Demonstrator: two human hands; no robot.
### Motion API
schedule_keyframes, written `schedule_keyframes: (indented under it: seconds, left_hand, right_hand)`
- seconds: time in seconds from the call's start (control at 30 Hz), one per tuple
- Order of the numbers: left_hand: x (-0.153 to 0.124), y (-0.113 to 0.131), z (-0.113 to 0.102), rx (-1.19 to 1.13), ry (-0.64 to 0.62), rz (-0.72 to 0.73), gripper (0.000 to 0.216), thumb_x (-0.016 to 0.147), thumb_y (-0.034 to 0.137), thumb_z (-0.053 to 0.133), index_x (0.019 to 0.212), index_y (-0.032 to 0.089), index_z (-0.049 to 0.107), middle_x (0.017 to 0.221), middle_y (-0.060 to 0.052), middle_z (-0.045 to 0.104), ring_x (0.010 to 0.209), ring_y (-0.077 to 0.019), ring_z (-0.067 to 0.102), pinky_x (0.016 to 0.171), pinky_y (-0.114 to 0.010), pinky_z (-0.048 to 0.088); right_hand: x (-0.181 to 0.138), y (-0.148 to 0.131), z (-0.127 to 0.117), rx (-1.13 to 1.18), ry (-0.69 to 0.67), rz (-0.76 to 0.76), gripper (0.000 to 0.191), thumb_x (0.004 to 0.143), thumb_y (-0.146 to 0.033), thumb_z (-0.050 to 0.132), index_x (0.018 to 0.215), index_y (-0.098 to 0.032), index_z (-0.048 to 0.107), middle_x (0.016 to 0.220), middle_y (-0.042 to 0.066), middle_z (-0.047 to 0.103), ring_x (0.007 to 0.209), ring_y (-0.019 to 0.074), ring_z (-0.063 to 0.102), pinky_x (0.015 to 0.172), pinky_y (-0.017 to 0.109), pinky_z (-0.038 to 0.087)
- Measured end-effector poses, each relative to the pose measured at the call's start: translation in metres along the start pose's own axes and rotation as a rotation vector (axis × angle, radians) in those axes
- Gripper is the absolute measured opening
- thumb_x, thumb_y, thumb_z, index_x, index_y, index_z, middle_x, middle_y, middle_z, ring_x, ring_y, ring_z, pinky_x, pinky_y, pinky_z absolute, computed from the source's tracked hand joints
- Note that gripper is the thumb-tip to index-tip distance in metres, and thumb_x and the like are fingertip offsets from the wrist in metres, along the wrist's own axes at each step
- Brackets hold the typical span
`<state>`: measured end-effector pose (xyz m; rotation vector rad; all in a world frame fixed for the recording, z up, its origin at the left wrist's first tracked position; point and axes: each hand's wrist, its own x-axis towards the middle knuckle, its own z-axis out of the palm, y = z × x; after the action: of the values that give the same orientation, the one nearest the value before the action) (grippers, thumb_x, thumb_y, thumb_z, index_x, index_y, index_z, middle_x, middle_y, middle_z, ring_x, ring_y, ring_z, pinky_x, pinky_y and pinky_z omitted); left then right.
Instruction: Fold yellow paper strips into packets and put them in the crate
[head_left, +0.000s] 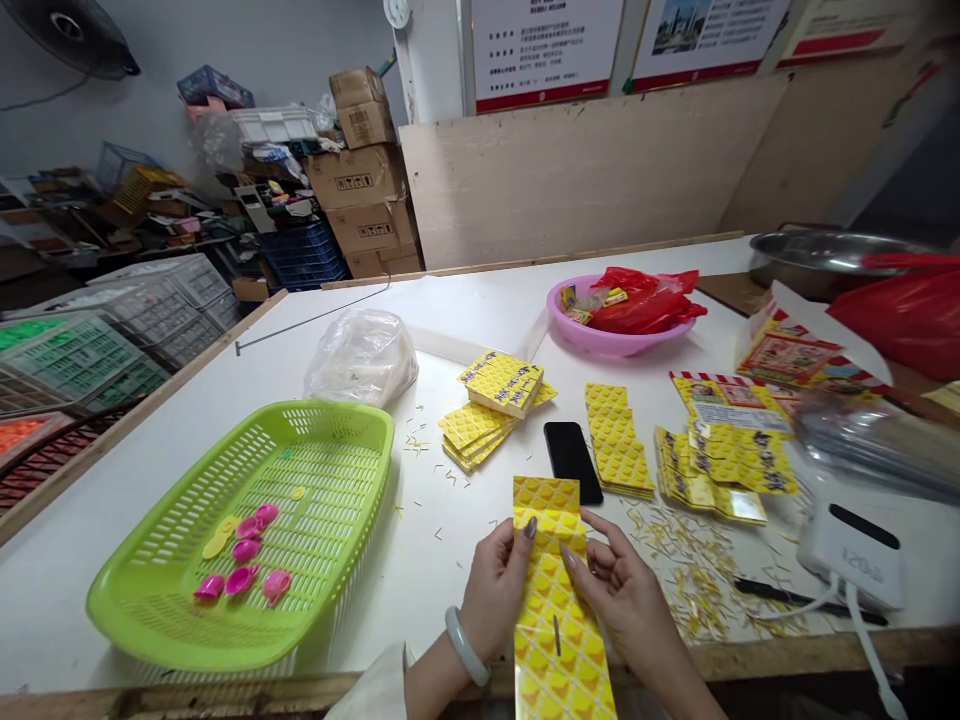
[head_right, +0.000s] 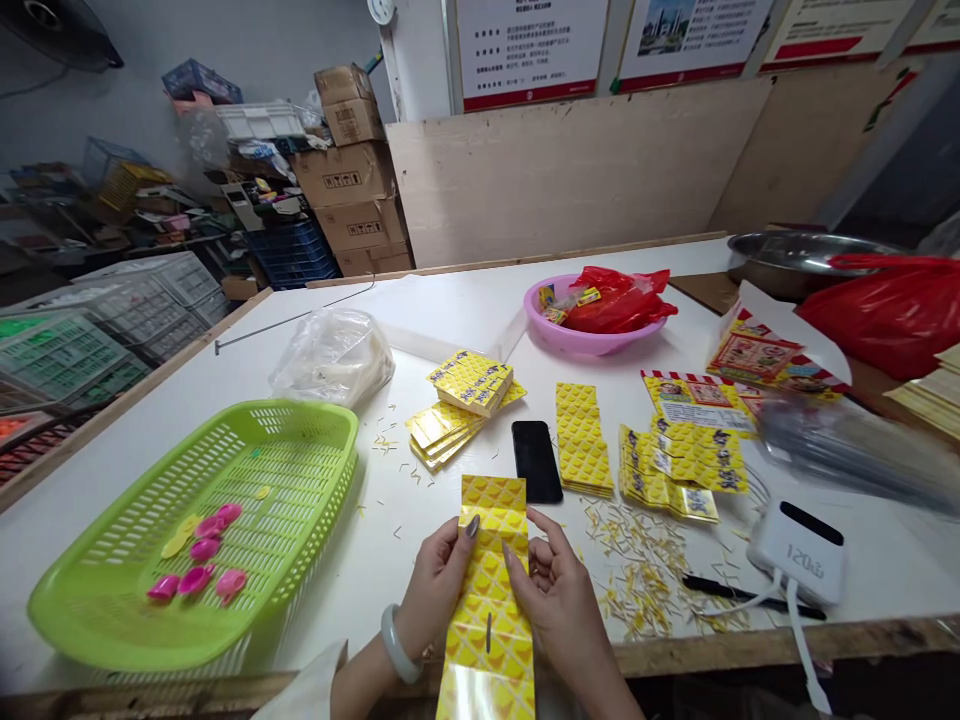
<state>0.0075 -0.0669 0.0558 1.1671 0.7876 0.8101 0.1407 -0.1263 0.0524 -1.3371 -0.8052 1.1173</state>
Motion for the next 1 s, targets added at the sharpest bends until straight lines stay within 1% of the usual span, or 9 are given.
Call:
schedule_keyframes:
  seconds: [0.13, 0.27, 0.33, 0.43, 0.53, 0.63, 0.73, 0.9, 1.0]
  left_hand:
    - [0.0, -0.007, 0.0, 0.136, 0.056, 0.061, 0.04, 0.09, 0.051, 0.047, 0.068, 0.017, 0.045, 0.059, 0.004, 0.044, 0.054, -0.0079, 0.035, 0.049, -0.02, 0.03]
    - [-0.004, -0.01, 0.001, 0.222, 0.037, 0.127, 0.037, 0.093, 0.047, 0.043, 0.073, 0.016, 0.051, 0.062, 0.003, 0.047, 0.057, -0.0087, 0.038, 0.053, -0.021, 0.033]
    - [-0.006, -0.007, 0.003, 0.167, 0.017, 0.14, 0.032, 0.093, 0.044, 0.045, 0.083, 0.016, 0.055, 0.066, 0.002, 0.052, 0.059, -0.0091, 0.042, 0.055, -0.022, 0.035]
    - [-0.006, 0.001, 0.008, -0.089, -0.084, 0.062, 0.03, 0.092, 0.042, 0.049, 0.109, 0.018, 0.054, 0.076, 0.0, 0.06, 0.059, -0.0093, 0.05, 0.054, -0.021, 0.038]
    - [-0.006, 0.008, 0.012, -0.247, -0.163, -0.002, 0.033, 0.092, 0.04, 0.051, 0.117, 0.018, 0.052, 0.085, -0.003, 0.065, 0.064, -0.0111, 0.058, 0.057, -0.022, 0.043]
    - [-0.006, 0.01, 0.013, -0.241, -0.205, -0.031, 0.034, 0.091, 0.04, 0.052, 0.116, 0.016, 0.055, 0.089, -0.006, 0.067, 0.068, -0.013, 0.063, 0.057, -0.021, 0.045]
    - [-0.009, 0.007, 0.013, -0.214, -0.238, -0.071, 0.036, 0.09, 0.041, 0.053, 0.116, 0.016, 0.056, 0.087, -0.006, 0.069, 0.067, -0.0137, 0.064, 0.055, -0.021, 0.045]
    - [-0.01, 0.003, 0.011, -0.246, -0.25, -0.113, 0.037, 0.09, 0.04, 0.053, 0.119, 0.017, 0.054, 0.089, -0.007, 0.069, 0.069, -0.0148, 0.065, 0.058, -0.023, 0.048]
    - [-0.003, 0.004, 0.005, -0.229, -0.194, -0.083, 0.04, 0.09, 0.042, 0.053, 0.122, 0.018, 0.051, 0.092, -0.007, 0.069, 0.072, -0.0158, 0.065, 0.061, -0.024, 0.049]
  right_hand:
    - [-0.001, -0.002, 0.002, -0.134, 0.102, -0.052, 0.065, 0.07, -0.052, 0.071, 0.123, -0.02, 0.05, 0.065, -0.001, 0.064, 0.052, 0.0145, 0.056, 0.049, 0.025, 0.048]
    - [-0.002, -0.006, 0.003, -0.236, 0.213, -0.076, 0.06, 0.069, -0.05, 0.072, 0.118, -0.019, 0.053, 0.051, -0.006, 0.054, 0.044, 0.0122, 0.049, 0.043, 0.022, 0.043]
    - [-0.002, -0.009, 0.002, -0.125, 0.162, -0.031, 0.06, 0.067, -0.049, 0.074, 0.116, -0.021, 0.053, 0.059, -0.003, 0.061, 0.051, 0.0152, 0.057, 0.049, 0.025, 0.048]
    - [-0.001, -0.012, 0.0, 0.203, 0.006, 0.065, 0.054, 0.07, -0.051, 0.072, 0.113, -0.023, 0.055, 0.082, 0.005, 0.07, 0.07, 0.0218, 0.066, 0.065, 0.034, 0.054]
    - [-0.002, -0.01, 0.002, 0.355, 0.02, 0.122, 0.043, 0.078, -0.058, 0.058, 0.1, -0.021, 0.065, 0.083, 0.008, 0.071, 0.079, 0.0258, 0.068, 0.069, 0.039, 0.054]
    - [-0.005, -0.004, 0.005, 0.266, 0.02, 0.136, 0.04, 0.077, -0.057, 0.057, 0.076, -0.019, 0.071, 0.072, 0.01, 0.07, 0.079, 0.0297, 0.068, 0.066, 0.042, 0.054]
    - [-0.008, 0.0, 0.006, 0.136, 0.003, 0.09, 0.04, 0.074, -0.056, 0.059, 0.06, -0.02, 0.07, 0.066, 0.012, 0.069, 0.073, 0.0318, 0.068, 0.058, 0.042, 0.051]
    - [-0.007, 0.0, -0.005, -0.08, 0.127, 0.003, 0.04, 0.079, -0.058, 0.054, 0.064, -0.023, 0.067, 0.056, 0.007, 0.062, 0.055, 0.0245, 0.062, 0.05, 0.038, 0.045]
    - [0.005, 0.002, -0.031, -0.303, 0.222, -0.042, 0.045, 0.084, -0.061, 0.045, 0.061, -0.024, 0.056, 0.048, 0.002, 0.052, 0.044, 0.0182, 0.051, 0.044, 0.033, 0.041]
